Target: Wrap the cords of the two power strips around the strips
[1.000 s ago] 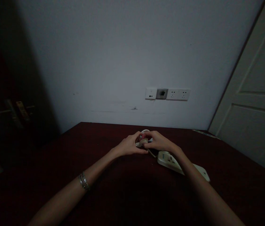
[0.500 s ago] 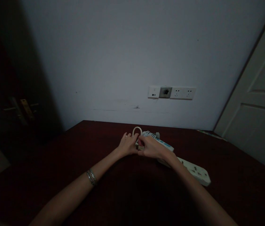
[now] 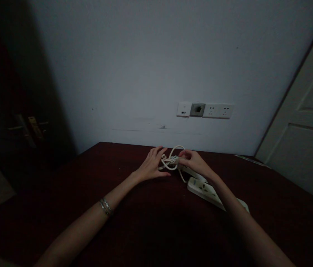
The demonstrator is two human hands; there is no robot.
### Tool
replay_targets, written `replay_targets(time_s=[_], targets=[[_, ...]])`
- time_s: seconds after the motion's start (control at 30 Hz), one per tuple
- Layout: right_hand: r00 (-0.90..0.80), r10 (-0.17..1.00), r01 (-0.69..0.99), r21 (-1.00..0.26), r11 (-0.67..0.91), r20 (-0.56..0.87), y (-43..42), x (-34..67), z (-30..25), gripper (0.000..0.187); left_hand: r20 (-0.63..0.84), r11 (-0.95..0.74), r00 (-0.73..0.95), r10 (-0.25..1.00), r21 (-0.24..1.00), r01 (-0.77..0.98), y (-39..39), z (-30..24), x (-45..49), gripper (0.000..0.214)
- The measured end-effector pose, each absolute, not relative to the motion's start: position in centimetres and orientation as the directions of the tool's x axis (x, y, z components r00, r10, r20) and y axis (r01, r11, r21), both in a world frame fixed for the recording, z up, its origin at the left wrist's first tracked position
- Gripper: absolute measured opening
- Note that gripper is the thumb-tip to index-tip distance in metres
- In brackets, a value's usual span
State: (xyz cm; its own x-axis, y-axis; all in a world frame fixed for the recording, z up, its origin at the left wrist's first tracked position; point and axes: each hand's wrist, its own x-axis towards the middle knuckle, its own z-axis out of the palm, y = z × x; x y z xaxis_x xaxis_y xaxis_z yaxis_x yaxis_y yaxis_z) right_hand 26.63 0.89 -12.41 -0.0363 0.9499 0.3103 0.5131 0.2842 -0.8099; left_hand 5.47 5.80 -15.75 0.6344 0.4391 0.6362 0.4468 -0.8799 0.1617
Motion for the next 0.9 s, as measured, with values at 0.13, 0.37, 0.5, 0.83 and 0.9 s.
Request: replay_targets(time_s=[0.13, 0.37, 0.5, 0.83, 0.9], targets=[[0.119, 0.944, 0.311, -0.915, 0.258, 0.307, 1.3, 27.5, -12.4, 0.028, 0.661, -0.807, 0.463, 0.591, 0.481, 0.343, 6.5, -15.7, 5.5, 0.064], [0.039, 0.940, 0.334, -0.891, 0.307, 0.338, 0.9, 26.1, -12.3, 0.032, 0.695, -0.775, 0.360, 0.622, 0.482, 0.410, 5.3, -14.2, 5.9, 0.046], [-0.004, 0.937, 0.420, -0.850, 0.318, 0.349, 0.5, 25.1, -11.9, 0.029, 0.523, -0.804, 0.611, 0.594, 0.366, 0.469, 3.4, -12.8, 6.9, 0.036], [0.153, 0.947, 0.040, -0.959, 0.280, 0.283, 0.8, 24.6, -11.6, 0.049, 0.404, -0.751, 0.715, 0.571, 0.609, 0.256, 4.9, -13.3, 8.0, 0.030], [0.195, 0.946, -0.040, -0.961, 0.273, 0.260, 0.9, 25.0, -11.5, 0.053, 0.416, -0.707, 0.684, 0.600, 0.676, 0.208, 4.7, -13.2, 7.9, 0.031]])
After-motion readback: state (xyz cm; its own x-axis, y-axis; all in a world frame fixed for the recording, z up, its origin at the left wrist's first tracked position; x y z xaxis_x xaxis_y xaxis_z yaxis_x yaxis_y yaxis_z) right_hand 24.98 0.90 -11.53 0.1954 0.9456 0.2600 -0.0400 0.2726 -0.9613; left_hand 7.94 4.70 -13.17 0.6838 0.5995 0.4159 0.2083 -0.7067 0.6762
